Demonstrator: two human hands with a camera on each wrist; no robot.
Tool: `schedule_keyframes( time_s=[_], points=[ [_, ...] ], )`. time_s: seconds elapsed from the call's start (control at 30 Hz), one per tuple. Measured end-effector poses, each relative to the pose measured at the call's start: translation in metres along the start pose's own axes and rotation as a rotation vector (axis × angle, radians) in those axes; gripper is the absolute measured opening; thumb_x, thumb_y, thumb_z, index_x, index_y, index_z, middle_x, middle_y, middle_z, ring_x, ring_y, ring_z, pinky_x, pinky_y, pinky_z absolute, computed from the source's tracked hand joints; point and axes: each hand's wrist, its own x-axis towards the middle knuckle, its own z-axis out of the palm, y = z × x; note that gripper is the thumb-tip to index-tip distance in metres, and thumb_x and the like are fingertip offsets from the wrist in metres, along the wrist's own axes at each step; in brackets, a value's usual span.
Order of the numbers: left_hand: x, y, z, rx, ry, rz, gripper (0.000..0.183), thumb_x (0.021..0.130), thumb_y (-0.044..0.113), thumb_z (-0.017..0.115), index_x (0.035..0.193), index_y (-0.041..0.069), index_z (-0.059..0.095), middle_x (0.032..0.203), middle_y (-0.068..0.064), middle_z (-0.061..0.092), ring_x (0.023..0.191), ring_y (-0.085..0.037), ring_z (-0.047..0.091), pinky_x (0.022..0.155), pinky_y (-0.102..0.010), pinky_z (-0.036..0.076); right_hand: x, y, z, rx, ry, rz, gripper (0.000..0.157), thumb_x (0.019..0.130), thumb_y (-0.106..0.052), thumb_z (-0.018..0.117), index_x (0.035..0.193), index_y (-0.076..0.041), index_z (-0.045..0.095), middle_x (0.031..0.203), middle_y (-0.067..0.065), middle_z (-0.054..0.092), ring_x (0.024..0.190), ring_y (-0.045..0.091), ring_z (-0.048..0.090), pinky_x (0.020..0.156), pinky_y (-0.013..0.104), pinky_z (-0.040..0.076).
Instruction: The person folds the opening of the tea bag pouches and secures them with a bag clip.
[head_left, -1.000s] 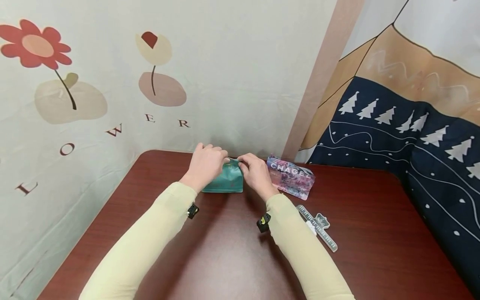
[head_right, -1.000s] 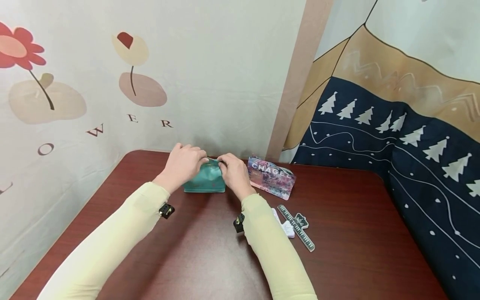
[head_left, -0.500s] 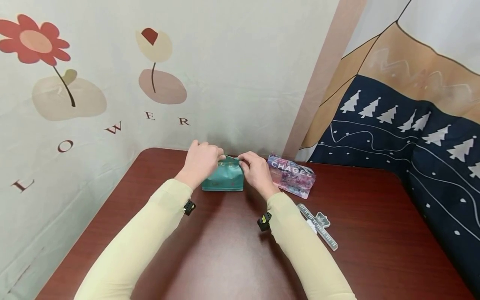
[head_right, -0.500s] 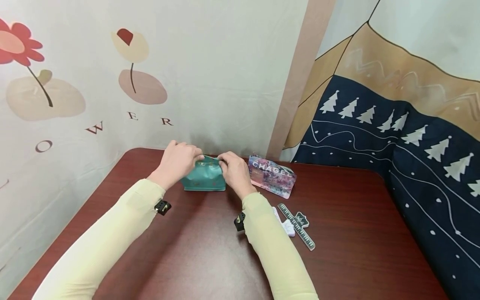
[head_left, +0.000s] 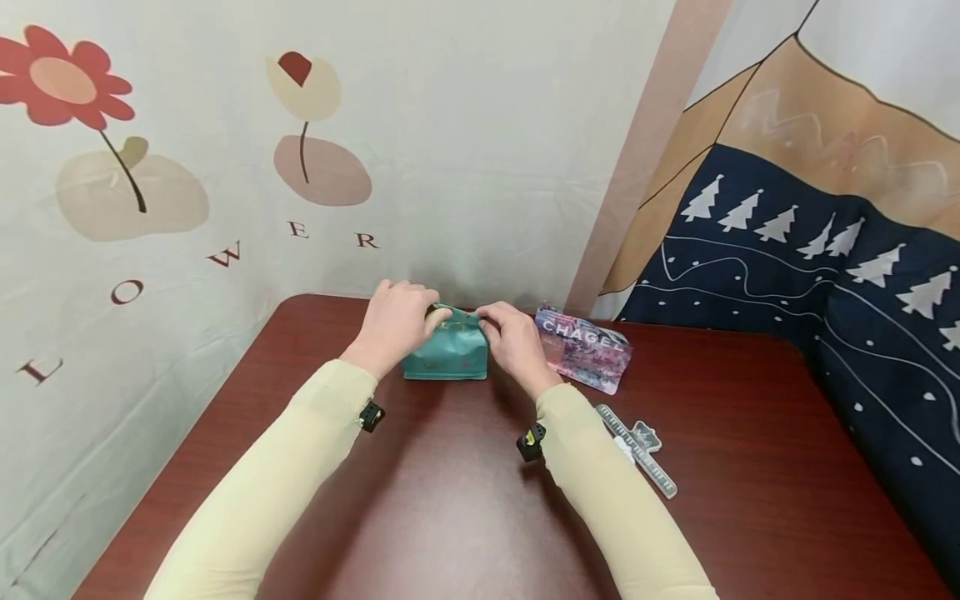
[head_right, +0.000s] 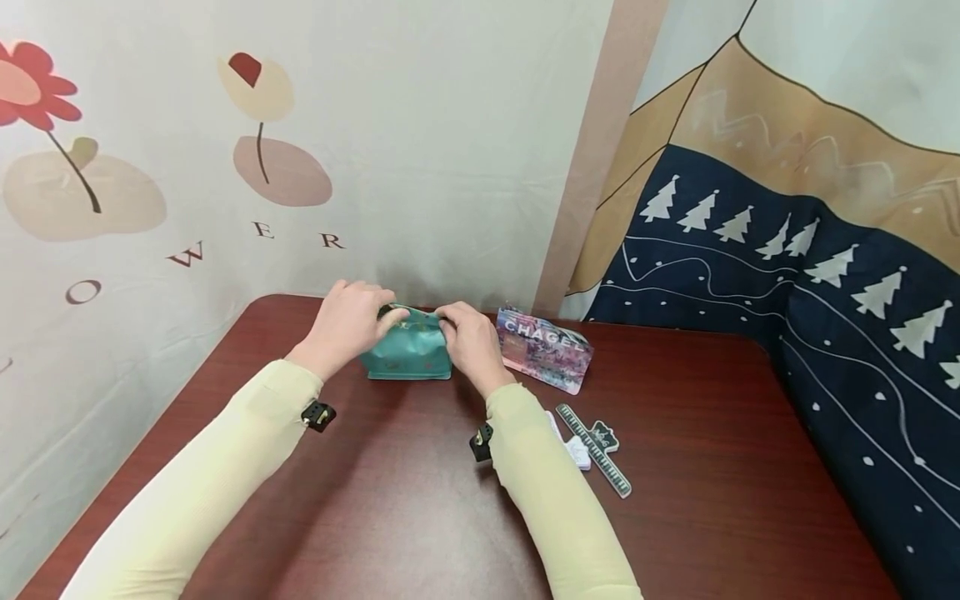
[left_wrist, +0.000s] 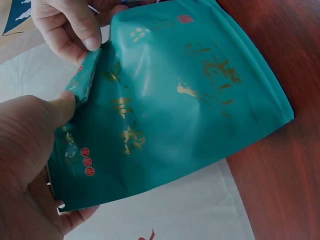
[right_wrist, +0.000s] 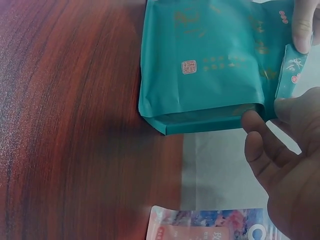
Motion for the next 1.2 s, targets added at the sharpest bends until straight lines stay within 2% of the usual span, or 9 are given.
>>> schedule_keyframes(
  time_s=[0.2, 0.43, 0.97, 1.2],
  points=[
    [-0.002, -0.005, 0.005, -0.06, 0.05, 0.042, 0.029, 0.099, 0.033, 0.071, 0.101, 0.004, 0.076, 0.089, -0.011, 0.072, 0.082, -0.035, 0.064, 0.075, -0.047, 0.048, -0.003, -0.002, -0.005, 0.004, -0.04, 0.009, 0.023, 0.099, -0.006, 0.068, 0.12, -0.008, 0.076, 0.116, 0.008, 0.073, 0.107, 0.027, 0.07, 0.093, 0.043, 0.055],
    [0.0, -0.005, 0.011, -0.074, 0.088, 0.052, 0.026, 0.099, 0.031, 0.07, 0.093, 0.007, 0.074, 0.083, -0.008, 0.069, 0.077, -0.033, 0.06, 0.071, -0.045, 0.045, -0.013, 0.0, -0.014, -0.003, -0.068, 0.023, 0.034, 0.098, -0.005, 0.068, 0.132, -0.006, 0.07, 0.125, 0.01, 0.069, 0.098, 0.028, 0.067, 0.087, 0.045, 0.054],
    [0.0, -0.008, 0.015, -0.073, 0.119, 0.063, 0.029, 0.099, 0.031, 0.071, 0.079, 0.01, 0.066, 0.07, -0.004, 0.061, 0.067, -0.028, 0.052, 0.065, -0.041, 0.039, -0.049, 0.01, -0.047, -0.018, -0.127, -0.002, 0.037, 0.097, -0.006, 0.07, 0.134, -0.005, 0.068, 0.127, 0.013, 0.066, 0.088, 0.024, 0.065, 0.078, 0.041, 0.056],
    [-0.001, -0.006, 0.012, -0.084, 0.107, 0.055, 0.03, 0.098, 0.03, 0.072, 0.077, 0.01, 0.064, 0.072, -0.005, 0.062, 0.068, -0.029, 0.053, 0.066, -0.041, 0.038, -0.064, 0.019, -0.061, -0.005, -0.112, -0.036, 0.037, 0.095, -0.004, 0.072, 0.132, -0.002, 0.068, 0.124, 0.017, 0.066, 0.098, 0.033, 0.067, 0.084, 0.046, 0.057]
  ],
)
